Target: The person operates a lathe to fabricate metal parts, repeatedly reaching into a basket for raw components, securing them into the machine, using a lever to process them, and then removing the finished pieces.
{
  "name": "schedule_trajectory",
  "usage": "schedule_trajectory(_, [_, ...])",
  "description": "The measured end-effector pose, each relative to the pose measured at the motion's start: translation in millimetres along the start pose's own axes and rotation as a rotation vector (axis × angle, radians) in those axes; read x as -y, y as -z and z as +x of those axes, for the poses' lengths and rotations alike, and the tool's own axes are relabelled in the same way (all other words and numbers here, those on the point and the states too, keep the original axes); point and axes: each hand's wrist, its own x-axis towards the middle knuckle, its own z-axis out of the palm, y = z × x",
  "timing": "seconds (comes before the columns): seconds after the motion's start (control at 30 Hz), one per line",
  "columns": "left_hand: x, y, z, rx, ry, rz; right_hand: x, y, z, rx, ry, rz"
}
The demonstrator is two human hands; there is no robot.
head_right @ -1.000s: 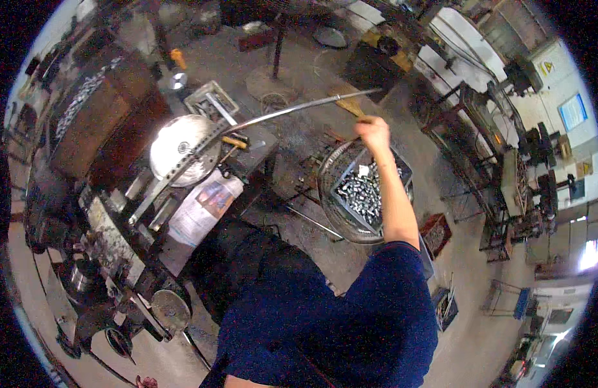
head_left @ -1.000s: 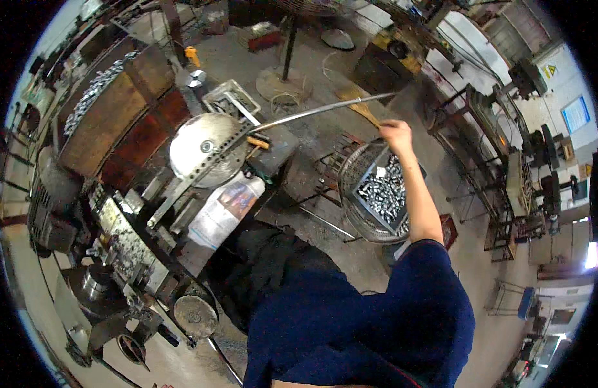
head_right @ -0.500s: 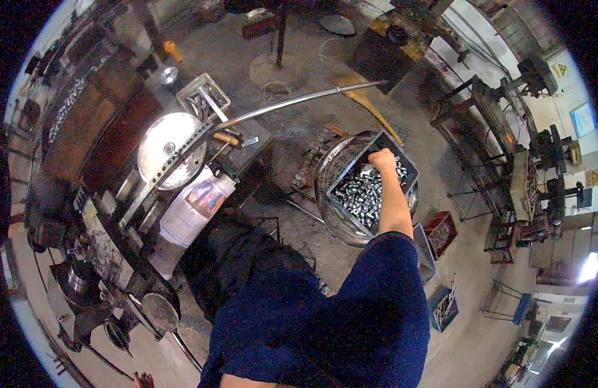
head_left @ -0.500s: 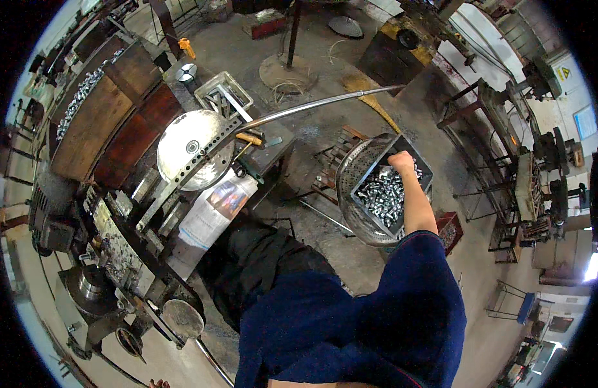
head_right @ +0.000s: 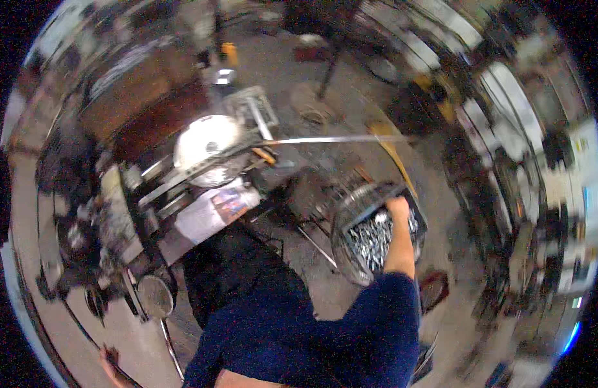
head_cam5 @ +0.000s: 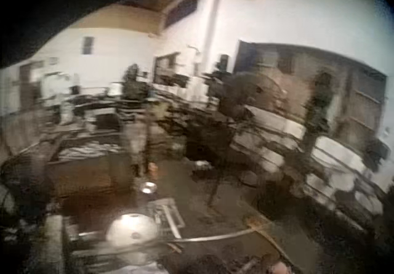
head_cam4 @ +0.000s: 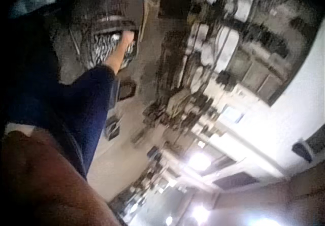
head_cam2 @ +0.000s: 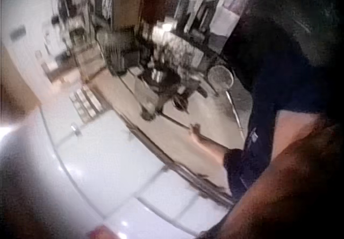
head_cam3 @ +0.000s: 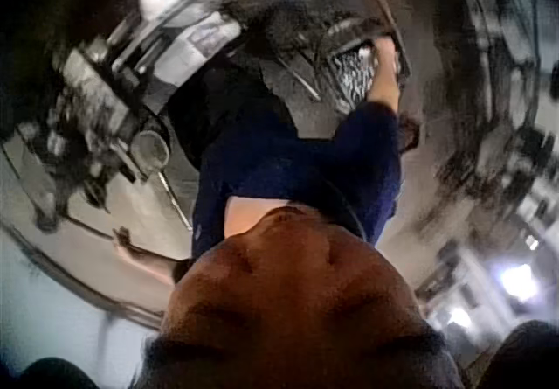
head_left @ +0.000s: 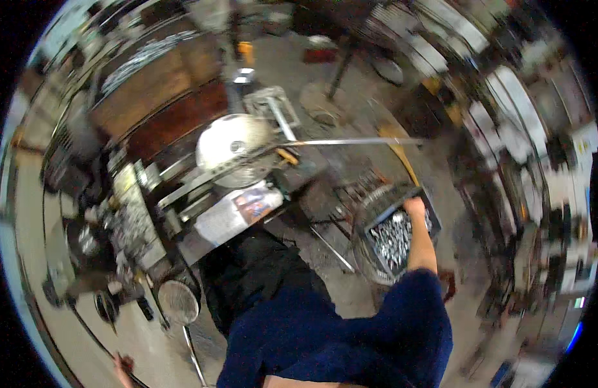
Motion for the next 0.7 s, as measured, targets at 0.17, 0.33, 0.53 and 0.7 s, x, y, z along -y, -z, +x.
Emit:
schedule_trajectory(0.17, [-27.1,-69.6,-35.7,0.012,-0.174,0.078,-85.9,-21.5,56.8,-0.091,0.643,-0.518])
schedule_trajectory(0.33, [-52.8,-81.6,-83.8,-0.081,-0.227,0.144,-65.1,-3.2,15.1,-0.209,0.425,-0.152])
schedule_trajectory(0.53, [-52.2,-85.4,-83.8,-0.033,-0.196,0.064,15.2,70.3,-46.1,-0.225,0.776,0.767])
schedule_trajectory(0.7, [-43.0,-80.0,-71.3,-0.015,-0.260,0.093,251.6,113.5,-199.0,0.121,1.286,0.844])
